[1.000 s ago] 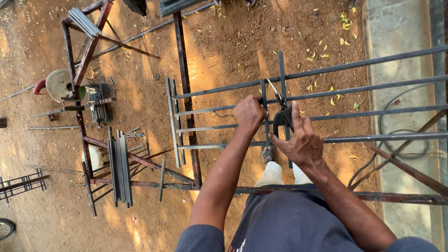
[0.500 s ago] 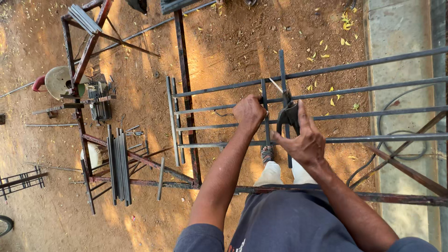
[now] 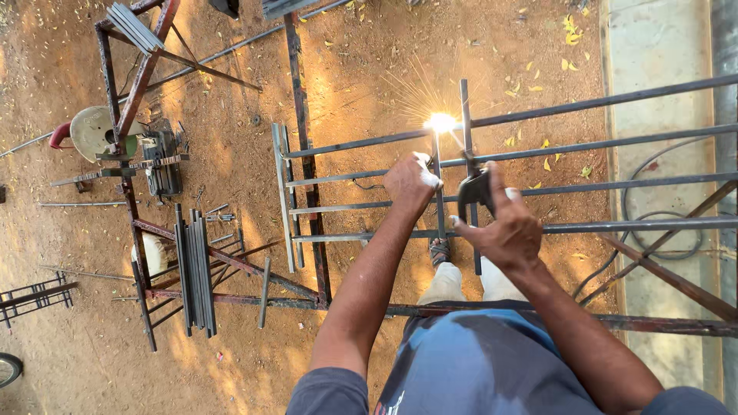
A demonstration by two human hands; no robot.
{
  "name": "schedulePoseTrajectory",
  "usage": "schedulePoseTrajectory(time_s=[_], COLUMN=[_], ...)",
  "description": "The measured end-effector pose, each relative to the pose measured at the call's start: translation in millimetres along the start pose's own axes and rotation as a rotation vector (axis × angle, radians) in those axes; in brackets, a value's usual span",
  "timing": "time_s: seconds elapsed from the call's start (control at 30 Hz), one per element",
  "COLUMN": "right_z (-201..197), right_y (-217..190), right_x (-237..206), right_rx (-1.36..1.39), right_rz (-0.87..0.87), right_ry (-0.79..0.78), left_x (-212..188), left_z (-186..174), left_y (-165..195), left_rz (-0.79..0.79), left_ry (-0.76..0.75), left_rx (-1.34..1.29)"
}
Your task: The person uses a tape measure to check dimensions on a metal frame and then uses a welding tool to secure a crossbar into place.
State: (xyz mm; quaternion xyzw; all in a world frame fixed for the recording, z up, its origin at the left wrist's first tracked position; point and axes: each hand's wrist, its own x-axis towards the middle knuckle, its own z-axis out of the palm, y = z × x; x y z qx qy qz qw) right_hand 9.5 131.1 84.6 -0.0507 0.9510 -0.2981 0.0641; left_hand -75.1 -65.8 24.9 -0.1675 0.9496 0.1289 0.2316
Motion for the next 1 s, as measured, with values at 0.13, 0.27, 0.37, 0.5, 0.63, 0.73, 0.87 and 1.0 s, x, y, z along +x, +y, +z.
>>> schedulePoseTrajectory(time_s=[0.13,0.27,0.37,0.5,0.63,0.73,0.87,1.0], right_z=[6,15,20,26,27,28,28,30], right_y=[-3,1,5,4,0,-2,-4,-9], right_x=[-1,-5,3,5,5,7,9,10], right_rx=[-0.087,-0.014,0.009,0.052,0.059,0.101,0.109,0.124], right_rz=[-0.088,-0.071,-0.095,-0.031,0.039,-0.019,0.003,-0.042], right_ry=[0.031,0.053,0.120,0.061,-0.010,0.054,0.006,0.054], left_x=[-12,-10,-9,-6,-6,-4,-10,-6], left_z=[1,-5,-13,-18,-16,-18,-30,-68], left_y=[-3,-2,4,4,2,2,6,7], left_rz=[0.220,0.087,0.072,0.011,0.029,0.025,0.024,0.061], left_ry=[0.271,0.080,0.127,0.032,0.061,0.046,0.037,-0.085], left_rx=[-0.165,-0.081,-0.067,-0.057,-0.072,-0.073,-0.067,-0.006])
